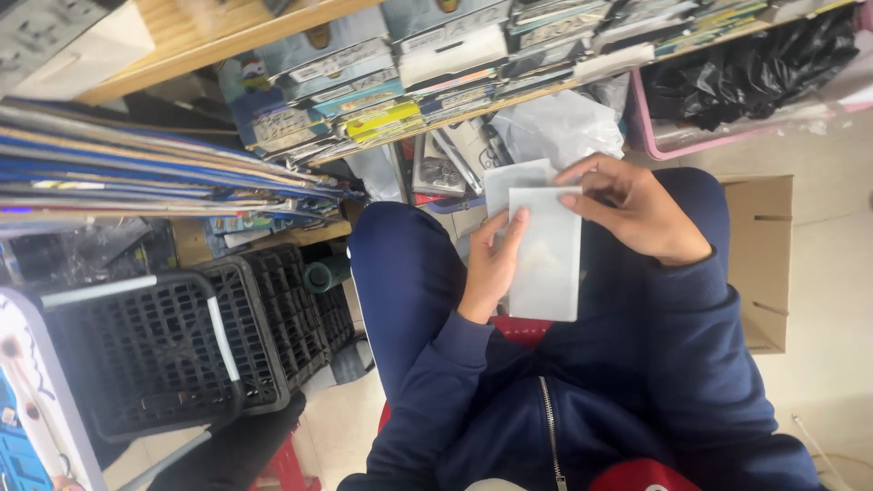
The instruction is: The person sits cross-legged on a stool and repeatedly wipes a white rectangular object and a black phone case with a white cloth. They handle the items one at a time, turning them over to clean different sides.
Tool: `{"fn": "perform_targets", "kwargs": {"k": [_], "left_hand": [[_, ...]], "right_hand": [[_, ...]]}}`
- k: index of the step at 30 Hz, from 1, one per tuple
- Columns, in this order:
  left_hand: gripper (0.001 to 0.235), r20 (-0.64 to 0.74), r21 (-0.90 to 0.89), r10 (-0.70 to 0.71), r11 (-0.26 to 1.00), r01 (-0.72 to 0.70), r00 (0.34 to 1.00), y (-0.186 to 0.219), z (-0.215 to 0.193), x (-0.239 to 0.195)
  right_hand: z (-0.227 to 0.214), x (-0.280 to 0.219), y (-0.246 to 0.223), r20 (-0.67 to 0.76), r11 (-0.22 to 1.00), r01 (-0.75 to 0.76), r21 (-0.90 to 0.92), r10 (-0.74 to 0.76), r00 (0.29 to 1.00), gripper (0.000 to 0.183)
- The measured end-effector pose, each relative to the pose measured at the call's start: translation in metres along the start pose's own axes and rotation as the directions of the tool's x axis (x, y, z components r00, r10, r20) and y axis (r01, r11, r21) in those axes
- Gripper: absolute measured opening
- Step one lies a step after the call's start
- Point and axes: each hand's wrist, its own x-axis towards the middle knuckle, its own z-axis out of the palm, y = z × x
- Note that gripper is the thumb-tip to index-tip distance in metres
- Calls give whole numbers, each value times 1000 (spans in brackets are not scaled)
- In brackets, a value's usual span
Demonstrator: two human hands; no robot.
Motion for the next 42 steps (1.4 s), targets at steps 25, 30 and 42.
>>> {"fn": "perform_targets", "kwargs": {"k": [25, 30, 42], "left_hand": [[32, -73, 111, -170, 978, 177, 983, -5, 24, 1], [32, -56, 156, -151, 975, 158, 987, -7, 30, 1], [25, -21, 160, -134, 978, 136, 991, -11, 34, -1]], "right_hand": [[-149, -221, 248, -777, 808, -11, 590, 571, 265, 8], [-124, -282, 397, -849, 856, -206, 474, 506, 152, 21], [-65, -272, 457, -763, 280, -897, -342, 474, 439, 26]]}}
